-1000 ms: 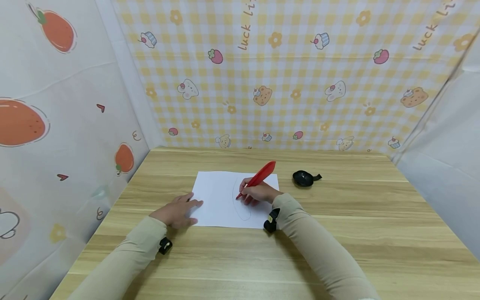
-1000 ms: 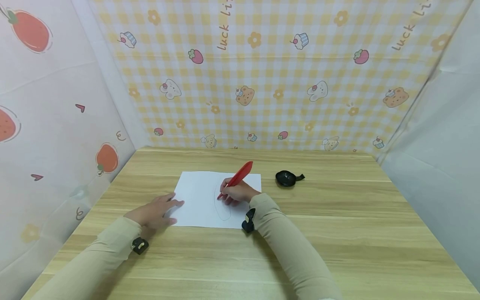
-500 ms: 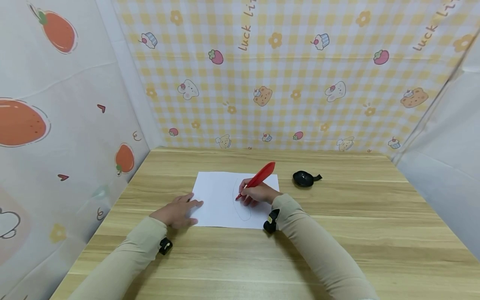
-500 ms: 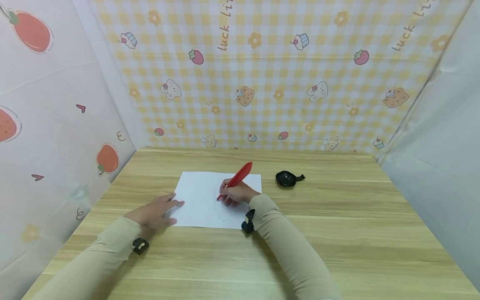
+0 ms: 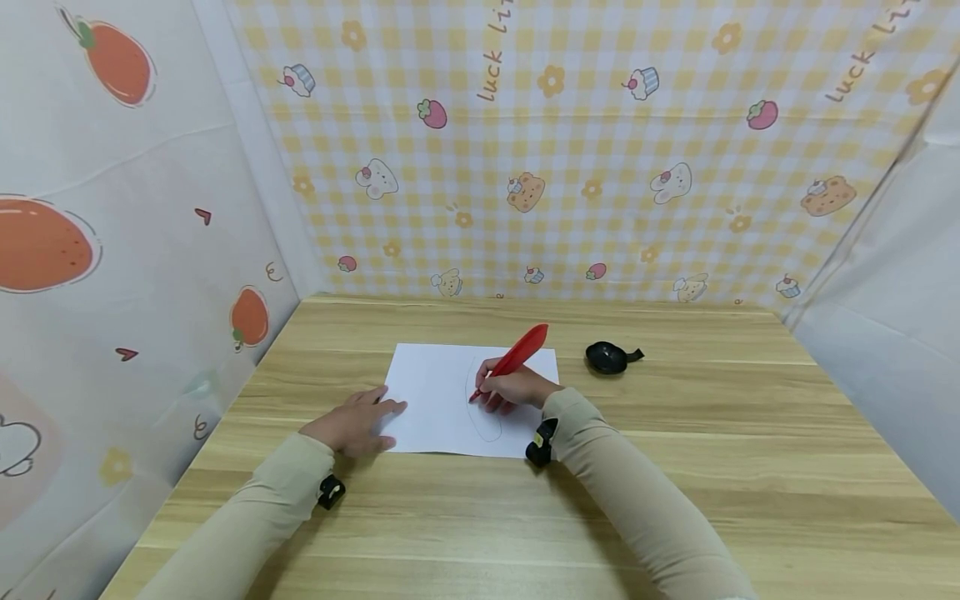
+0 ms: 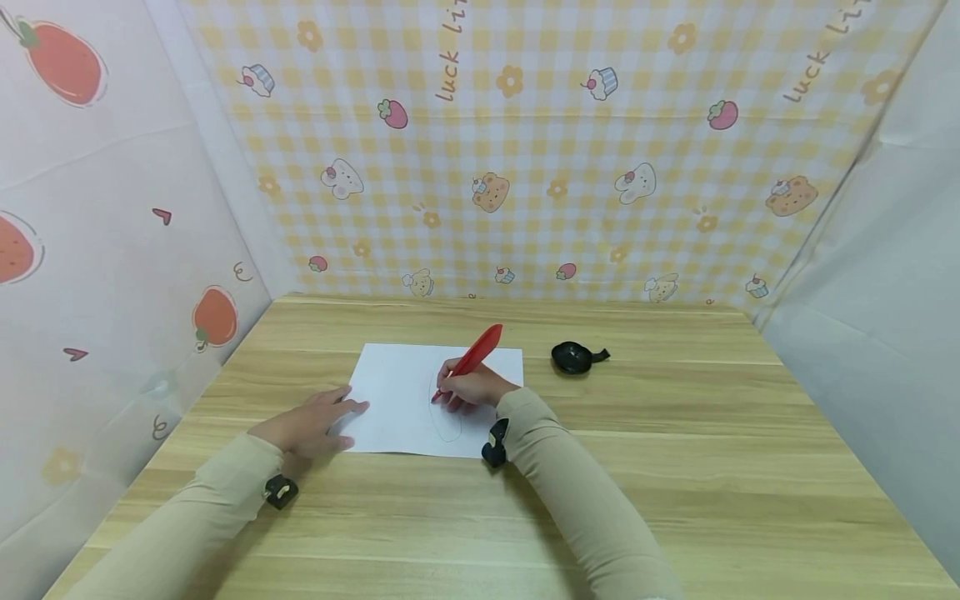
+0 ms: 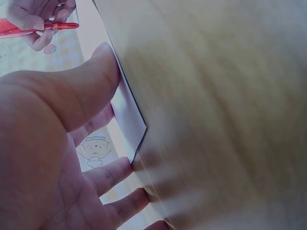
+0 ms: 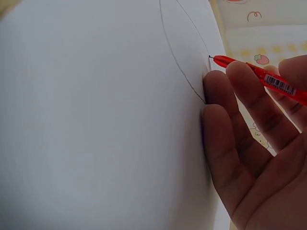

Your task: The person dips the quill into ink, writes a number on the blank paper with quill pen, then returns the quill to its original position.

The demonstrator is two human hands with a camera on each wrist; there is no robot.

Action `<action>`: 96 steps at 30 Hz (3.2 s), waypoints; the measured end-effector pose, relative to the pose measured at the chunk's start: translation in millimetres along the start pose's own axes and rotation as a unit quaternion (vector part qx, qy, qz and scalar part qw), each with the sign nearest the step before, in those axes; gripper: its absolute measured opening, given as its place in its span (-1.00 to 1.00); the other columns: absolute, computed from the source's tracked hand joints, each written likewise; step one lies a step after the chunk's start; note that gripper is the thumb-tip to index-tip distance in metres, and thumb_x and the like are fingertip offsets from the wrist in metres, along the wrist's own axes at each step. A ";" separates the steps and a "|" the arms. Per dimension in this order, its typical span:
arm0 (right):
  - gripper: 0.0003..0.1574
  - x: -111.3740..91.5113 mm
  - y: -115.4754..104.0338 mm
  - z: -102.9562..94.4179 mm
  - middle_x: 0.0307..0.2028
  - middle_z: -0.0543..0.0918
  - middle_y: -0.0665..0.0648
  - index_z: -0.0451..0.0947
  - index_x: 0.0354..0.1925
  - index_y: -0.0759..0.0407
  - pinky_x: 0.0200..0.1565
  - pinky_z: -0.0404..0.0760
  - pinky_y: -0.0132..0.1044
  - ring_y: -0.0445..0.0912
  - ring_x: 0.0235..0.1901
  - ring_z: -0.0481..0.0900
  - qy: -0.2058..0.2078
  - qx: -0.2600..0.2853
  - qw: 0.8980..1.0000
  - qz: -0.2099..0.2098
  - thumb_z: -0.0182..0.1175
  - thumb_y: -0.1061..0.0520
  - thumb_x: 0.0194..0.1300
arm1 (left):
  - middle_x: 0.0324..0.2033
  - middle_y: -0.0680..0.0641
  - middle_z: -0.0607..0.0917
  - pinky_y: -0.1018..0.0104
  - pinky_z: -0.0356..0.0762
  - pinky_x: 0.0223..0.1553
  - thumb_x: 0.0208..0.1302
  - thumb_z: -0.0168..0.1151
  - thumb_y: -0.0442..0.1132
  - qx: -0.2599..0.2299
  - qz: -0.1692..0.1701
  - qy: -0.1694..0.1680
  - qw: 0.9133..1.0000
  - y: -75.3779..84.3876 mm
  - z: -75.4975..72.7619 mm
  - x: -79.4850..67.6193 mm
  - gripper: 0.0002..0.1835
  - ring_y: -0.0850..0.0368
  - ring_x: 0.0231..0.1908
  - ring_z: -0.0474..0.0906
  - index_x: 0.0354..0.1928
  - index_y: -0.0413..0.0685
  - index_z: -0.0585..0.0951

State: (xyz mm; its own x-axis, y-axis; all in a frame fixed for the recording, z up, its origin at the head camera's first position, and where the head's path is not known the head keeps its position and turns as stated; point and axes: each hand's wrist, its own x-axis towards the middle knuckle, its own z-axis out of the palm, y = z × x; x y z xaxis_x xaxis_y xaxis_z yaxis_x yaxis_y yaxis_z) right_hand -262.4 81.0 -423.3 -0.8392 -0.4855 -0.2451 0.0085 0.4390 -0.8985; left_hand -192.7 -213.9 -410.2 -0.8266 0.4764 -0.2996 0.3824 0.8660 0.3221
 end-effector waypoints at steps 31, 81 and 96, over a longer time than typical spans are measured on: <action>-0.91 4.7 1.5 -1.9 -0.46 0.69 0.15 0.53 -0.27 0.10 -0.48 0.57 -0.25 -0.04 -0.48 0.64 -0.029 -0.020 0.999 0.004 0.09 0.16 0.29 | 0.40 -0.48 0.04 -0.39 0.09 0.21 0.36 0.21 -0.13 -0.006 0.002 0.005 1.000 0.0 1.1 -1.0 -0.37 -0.51 0.35 -0.05 0.41 -0.16 0.31; -0.93 -22.9 7.4 -51.5 -0.32 0.70 0.24 0.50 -0.23 0.18 -0.36 0.64 -0.18 0.02 -0.36 0.66 0.040 -0.014 0.999 -0.005 0.12 0.19 0.34 | 0.39 -0.49 0.04 -0.41 0.10 0.19 0.36 0.20 -0.09 -0.004 0.014 -0.003 1.000 -2.4 0.9 1.2 -0.35 -0.52 0.34 -0.06 0.41 -0.18 0.30; -0.93 -35.7 15.0 -79.0 -0.24 0.68 0.33 0.48 -0.21 0.16 -0.31 0.64 -0.11 0.05 -0.32 0.67 0.061 -0.023 0.998 0.000 0.09 0.18 0.36 | 0.39 -0.48 0.04 -0.42 0.09 0.19 0.35 0.22 -0.13 -0.012 0.006 0.005 1.000 -0.9 0.9 0.5 -0.36 -0.52 0.34 -0.05 0.40 -0.17 0.31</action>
State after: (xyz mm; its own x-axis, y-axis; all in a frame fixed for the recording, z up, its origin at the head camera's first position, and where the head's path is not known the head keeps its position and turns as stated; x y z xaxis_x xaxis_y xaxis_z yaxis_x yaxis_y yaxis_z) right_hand -275.3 164.7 -399.3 -0.8992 -0.3909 -0.1964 -0.0142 0.4748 -0.8800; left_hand -193.1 -214.3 -411.5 -0.8257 0.4855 -0.2874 0.3825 0.8561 0.3475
